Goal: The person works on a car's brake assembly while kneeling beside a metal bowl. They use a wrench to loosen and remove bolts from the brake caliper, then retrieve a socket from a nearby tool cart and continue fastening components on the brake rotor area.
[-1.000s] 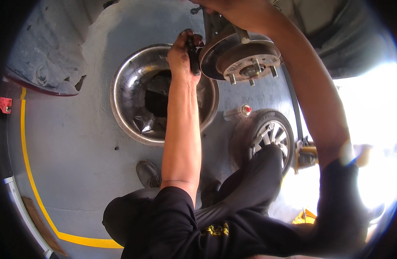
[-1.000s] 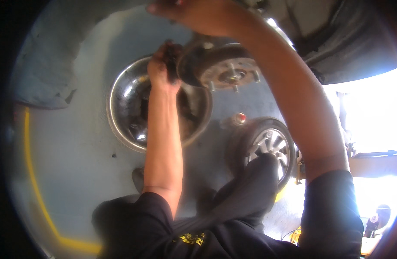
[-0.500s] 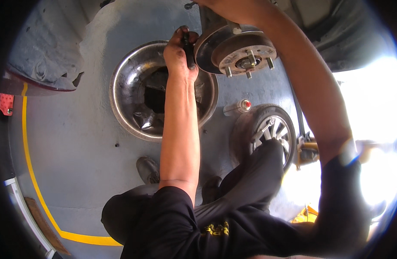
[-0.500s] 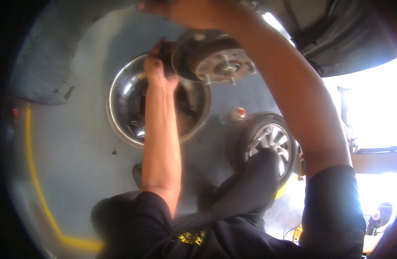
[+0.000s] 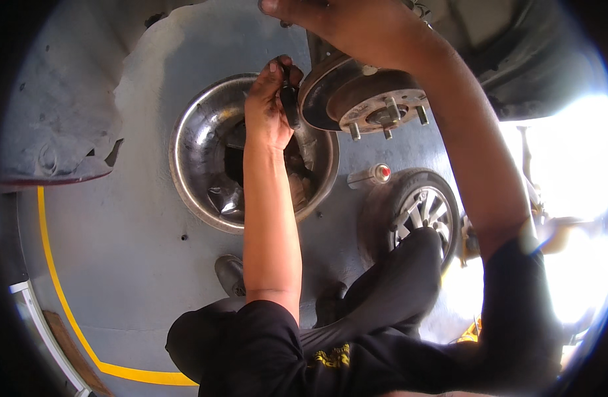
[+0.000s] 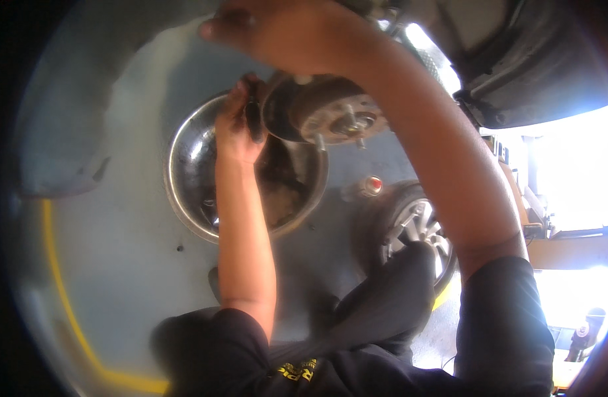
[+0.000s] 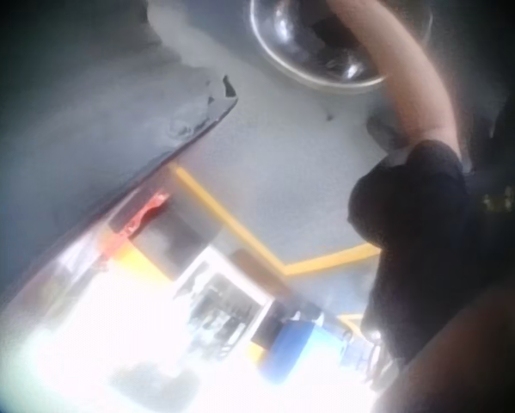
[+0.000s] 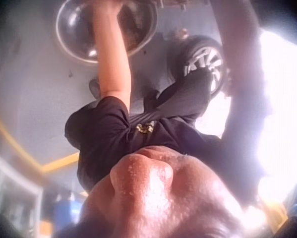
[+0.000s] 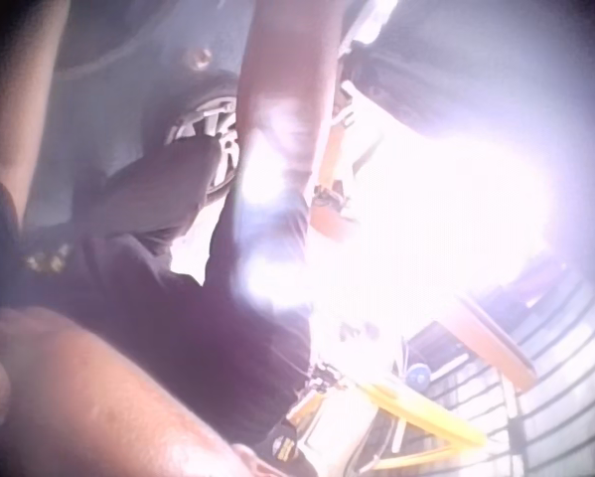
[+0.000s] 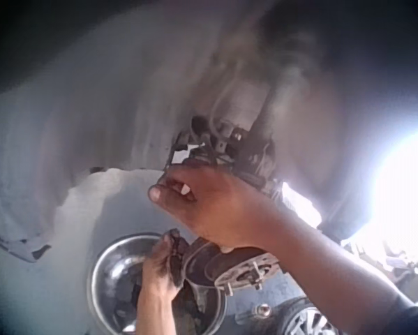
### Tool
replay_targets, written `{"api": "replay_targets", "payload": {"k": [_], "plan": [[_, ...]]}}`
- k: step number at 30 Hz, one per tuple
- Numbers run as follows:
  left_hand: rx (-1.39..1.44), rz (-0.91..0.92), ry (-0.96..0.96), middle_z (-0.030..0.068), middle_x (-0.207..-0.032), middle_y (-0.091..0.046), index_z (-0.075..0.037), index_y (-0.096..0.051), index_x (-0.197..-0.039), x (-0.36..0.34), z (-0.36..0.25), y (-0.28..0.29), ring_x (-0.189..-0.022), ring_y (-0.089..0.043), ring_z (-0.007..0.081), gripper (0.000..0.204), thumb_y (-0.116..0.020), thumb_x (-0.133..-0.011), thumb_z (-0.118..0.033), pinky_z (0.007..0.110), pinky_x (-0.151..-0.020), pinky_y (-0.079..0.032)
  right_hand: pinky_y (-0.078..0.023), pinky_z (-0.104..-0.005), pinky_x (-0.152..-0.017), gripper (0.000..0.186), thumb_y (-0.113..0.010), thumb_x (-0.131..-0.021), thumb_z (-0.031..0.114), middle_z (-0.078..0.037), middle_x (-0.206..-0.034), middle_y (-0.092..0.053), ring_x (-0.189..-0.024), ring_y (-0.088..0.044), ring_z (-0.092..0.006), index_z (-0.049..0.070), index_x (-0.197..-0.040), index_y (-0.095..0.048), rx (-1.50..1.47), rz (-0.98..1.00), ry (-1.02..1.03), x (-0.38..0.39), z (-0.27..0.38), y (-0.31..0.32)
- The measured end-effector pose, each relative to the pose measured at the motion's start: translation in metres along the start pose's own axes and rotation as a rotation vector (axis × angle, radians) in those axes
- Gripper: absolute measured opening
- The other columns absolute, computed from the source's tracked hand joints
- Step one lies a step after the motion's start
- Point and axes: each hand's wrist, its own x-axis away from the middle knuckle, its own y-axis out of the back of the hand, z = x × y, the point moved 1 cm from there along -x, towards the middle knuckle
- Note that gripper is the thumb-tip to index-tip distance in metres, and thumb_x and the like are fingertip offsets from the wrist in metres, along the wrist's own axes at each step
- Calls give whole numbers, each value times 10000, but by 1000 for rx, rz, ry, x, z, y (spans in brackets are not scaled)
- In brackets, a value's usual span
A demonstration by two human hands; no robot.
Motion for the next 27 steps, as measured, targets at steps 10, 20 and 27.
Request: {"api": "replay_targets", "payload": {"k": [10,20,27], "plan": [[-52,5,-175,35,-804,-587,-46,-594,-991,-15,10,10,-656,-558,117,230,-593,-976,-276,258,-610,-476,-526,-389,-764,297,-509,-998,249,-158,-897,-613,-882,-640,-313,-20,-1013,-634,165,-86,380,-3,-24,-10],[-14,-24,-177,14,-785,-591,-121,-563,-1022,-19,7,5,-694,-583,132,157,-657,-936,-213,287,-655,-500,-554,-364,-729,258,-582,-908,128,-141,-921,-600,-872,-641,-283,-13,-1119,-633,379,-96,499,2,-24,-10],[25,-36,-213,-17,-749,-548,-137,-556,-1016,-24,10,4,-699,-544,117,168,-683,-919,-190,276,-645,-442,-552,-361,-716,244,-578,-916,127,-141,-901,-599,-859,-643,-285,-16,-1104,-639,490,-66,590,4,-24,-5]]}}
